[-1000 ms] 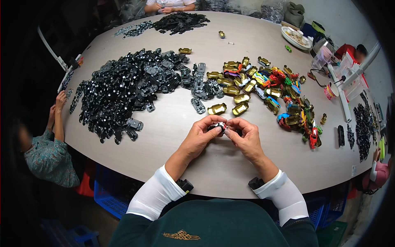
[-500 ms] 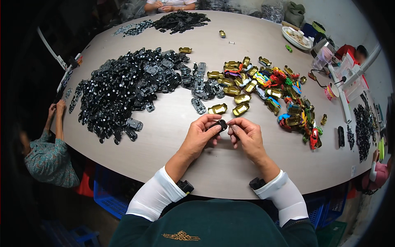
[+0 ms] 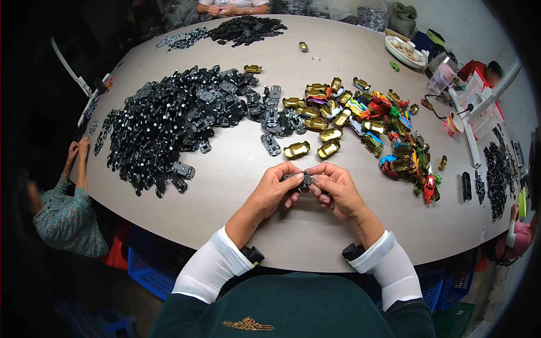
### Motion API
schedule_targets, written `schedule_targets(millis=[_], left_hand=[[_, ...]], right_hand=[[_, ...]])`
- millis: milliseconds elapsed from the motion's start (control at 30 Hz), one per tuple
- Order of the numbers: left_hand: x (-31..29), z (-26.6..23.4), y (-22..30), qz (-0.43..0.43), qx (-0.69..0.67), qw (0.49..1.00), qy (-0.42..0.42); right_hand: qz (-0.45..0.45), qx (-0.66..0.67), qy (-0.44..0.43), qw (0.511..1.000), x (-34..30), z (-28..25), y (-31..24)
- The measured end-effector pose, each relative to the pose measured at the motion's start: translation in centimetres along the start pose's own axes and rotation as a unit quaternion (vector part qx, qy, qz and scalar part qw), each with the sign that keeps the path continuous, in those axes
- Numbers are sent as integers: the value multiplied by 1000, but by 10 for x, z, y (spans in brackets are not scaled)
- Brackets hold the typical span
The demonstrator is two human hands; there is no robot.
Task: The person assembles small toy cars by hand at a large table. They pick up a black chassis and a colored body, then snap the two parts together to form a complete car. The person repeats this process with various colored bodies, placing the finished cars into a pile on the table.
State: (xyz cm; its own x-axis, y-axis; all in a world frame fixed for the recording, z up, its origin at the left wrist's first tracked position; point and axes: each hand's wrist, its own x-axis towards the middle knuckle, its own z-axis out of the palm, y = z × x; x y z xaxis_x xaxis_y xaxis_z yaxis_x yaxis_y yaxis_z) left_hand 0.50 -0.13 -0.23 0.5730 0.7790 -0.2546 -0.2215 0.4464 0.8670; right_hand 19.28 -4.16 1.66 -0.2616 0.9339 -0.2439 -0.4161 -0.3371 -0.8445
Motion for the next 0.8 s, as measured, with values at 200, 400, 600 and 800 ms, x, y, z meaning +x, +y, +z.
schedule_targets(millis=[200, 400, 600, 800], left_hand=[[-1, -2, -1, 21, 27, 999, 19], [3, -1, -12, 146, 212, 963, 83], [-1, 9, -1, 93, 131, 980, 115], [2, 2, -8, 111, 185, 971, 102]], right_hand=[[-35, -66, 12, 997, 2, 2, 7], [-175, -274, 64, 943, 10, 2, 35], [-14, -35, 58, 998, 6, 4, 15], [-15, -33, 59, 998, 7, 3, 19]])
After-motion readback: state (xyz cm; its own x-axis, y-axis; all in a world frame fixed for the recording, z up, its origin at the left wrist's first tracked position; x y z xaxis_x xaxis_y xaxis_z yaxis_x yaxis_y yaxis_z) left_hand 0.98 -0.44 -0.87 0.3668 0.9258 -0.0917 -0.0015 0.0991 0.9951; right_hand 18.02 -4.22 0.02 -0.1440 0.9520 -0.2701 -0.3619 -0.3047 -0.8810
